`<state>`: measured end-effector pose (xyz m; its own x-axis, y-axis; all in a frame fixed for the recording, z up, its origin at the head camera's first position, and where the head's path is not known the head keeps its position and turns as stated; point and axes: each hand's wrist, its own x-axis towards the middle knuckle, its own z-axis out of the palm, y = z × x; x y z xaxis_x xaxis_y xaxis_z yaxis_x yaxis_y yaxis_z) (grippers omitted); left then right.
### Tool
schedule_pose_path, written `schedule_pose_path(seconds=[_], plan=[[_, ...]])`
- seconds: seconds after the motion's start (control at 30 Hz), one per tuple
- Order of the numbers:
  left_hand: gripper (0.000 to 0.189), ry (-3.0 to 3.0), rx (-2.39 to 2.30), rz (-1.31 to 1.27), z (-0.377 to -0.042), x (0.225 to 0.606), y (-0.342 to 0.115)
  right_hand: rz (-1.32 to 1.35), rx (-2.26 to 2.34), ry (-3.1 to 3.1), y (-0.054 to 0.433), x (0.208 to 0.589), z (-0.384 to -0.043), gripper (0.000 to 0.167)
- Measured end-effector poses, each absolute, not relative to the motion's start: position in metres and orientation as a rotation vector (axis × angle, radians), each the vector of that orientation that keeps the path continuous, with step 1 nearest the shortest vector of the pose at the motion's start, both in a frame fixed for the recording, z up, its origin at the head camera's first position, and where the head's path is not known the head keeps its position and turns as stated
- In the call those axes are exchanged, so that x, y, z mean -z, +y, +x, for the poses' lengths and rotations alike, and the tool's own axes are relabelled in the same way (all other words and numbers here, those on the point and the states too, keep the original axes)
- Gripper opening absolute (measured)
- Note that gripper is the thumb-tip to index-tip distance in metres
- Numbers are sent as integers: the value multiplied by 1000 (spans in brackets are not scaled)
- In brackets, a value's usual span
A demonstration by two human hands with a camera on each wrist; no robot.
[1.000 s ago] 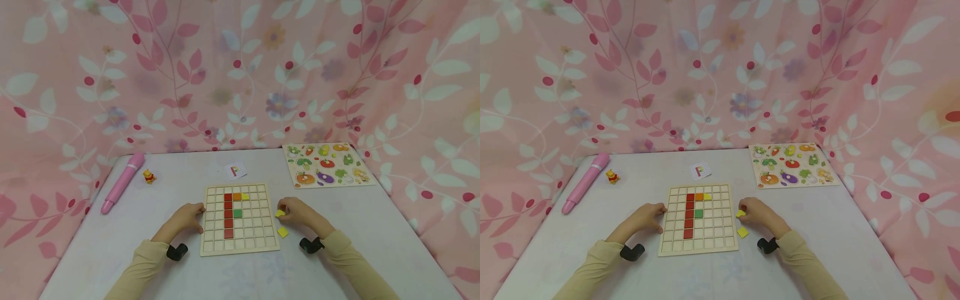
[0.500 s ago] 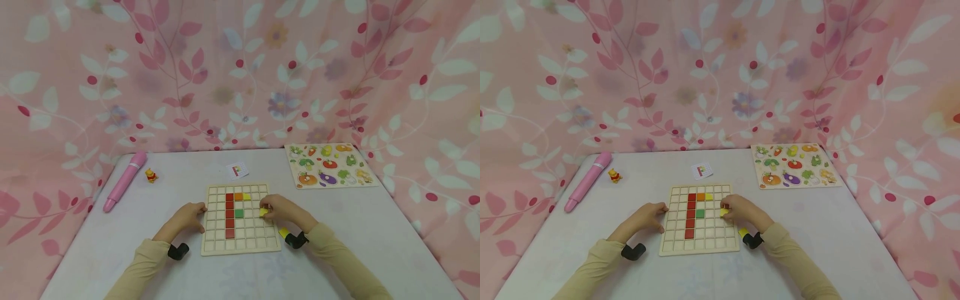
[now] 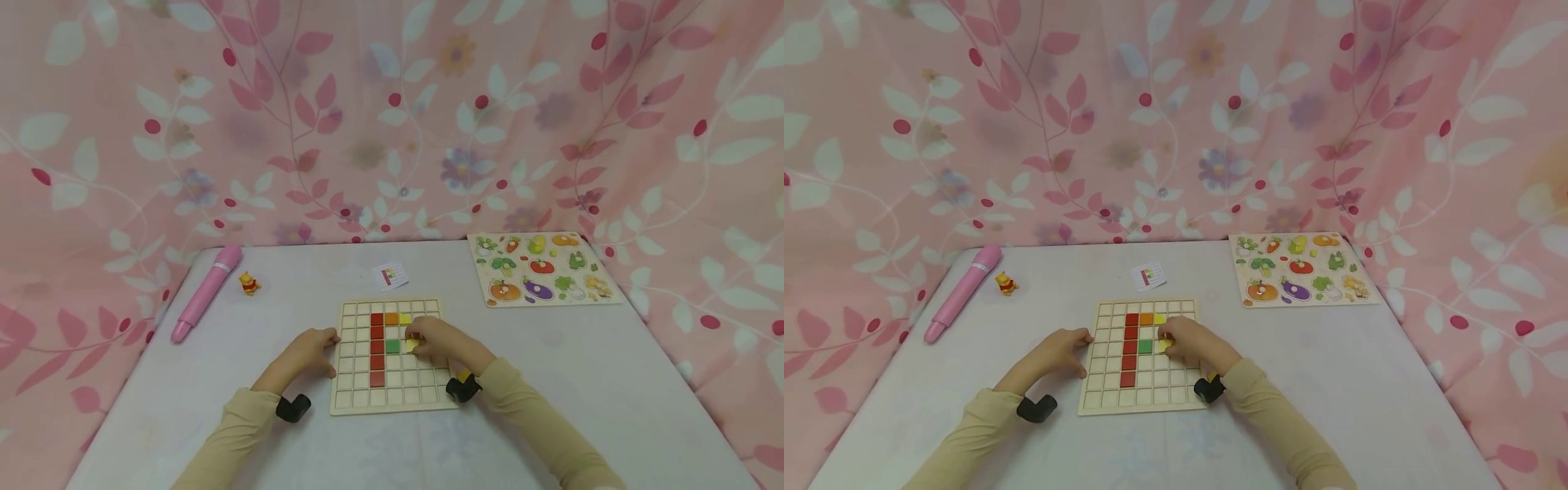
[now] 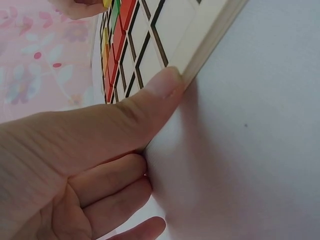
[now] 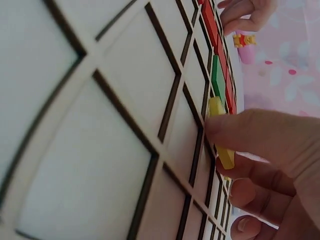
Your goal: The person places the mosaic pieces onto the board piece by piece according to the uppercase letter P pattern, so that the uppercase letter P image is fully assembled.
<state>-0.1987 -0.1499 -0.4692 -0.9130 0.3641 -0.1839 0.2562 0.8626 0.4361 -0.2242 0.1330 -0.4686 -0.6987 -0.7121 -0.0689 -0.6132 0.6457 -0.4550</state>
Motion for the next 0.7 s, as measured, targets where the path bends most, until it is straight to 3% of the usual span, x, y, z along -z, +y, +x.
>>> schedule_pose_path(seconds=[0.7], plan=[[60,2760,-640,459,-198,467,-149,-1056,582,2670,123,466,-222,17]])
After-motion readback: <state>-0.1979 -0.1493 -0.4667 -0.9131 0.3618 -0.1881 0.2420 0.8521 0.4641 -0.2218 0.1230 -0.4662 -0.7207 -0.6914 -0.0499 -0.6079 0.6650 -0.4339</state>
